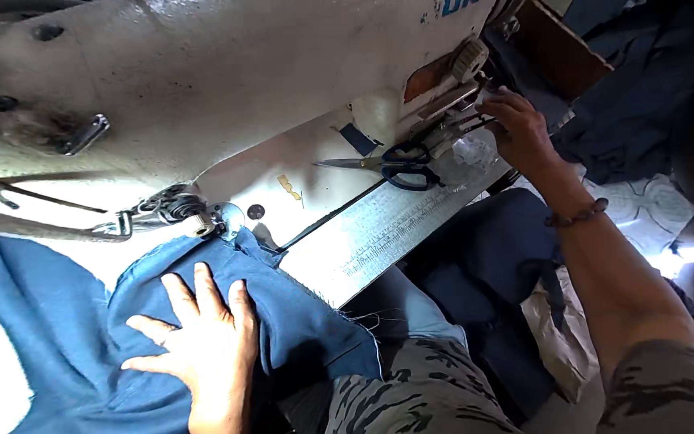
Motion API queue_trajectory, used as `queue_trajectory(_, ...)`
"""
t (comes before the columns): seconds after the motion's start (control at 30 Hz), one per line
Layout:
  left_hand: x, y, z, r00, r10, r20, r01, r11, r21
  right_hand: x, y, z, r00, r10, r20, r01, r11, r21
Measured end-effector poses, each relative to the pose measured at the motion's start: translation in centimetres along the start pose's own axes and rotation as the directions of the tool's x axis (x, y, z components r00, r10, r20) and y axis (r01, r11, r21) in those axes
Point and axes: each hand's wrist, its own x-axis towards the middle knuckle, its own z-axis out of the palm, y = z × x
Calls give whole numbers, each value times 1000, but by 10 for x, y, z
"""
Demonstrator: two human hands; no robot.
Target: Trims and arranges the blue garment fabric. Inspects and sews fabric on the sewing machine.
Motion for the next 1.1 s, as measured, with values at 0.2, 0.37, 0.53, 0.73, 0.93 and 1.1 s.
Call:
queue_trajectory(0.2, -3, -7, -3, 999, 32, -9, -32, 999, -14, -8, -103, 32, 995, -94, -25, 96, 989, 115)
queue_trajectory(0.37, -8, -18, -1, 998, 64, 4, -64, 998, -29, 7, -140, 54, 947, -85, 310, 110, 992, -66)
queue_trajectory(0.53, -17, -20, -14, 989, 92, 117, -90, 996, -15, 35, -158, 48, 883, -22, 469, 119, 977, -178)
queue_trajectory(0.73, -12, -6, -29, 952, 248, 178, -231, 966, -113, -22, -192, 16, 883, 20, 469, -183, 934, 306)
queue_trajectory(0.93, -18, 6, -20, 946, 249, 206, -226, 966, -127, -135, -227, 33, 563, -18, 826, -825, 51, 563)
queue_trajectory(1.1, -26, 11, -16, 949, 256, 183, -240, 965, -106, -164, -226, 49, 555, -153, 817, -826, 10, 563)
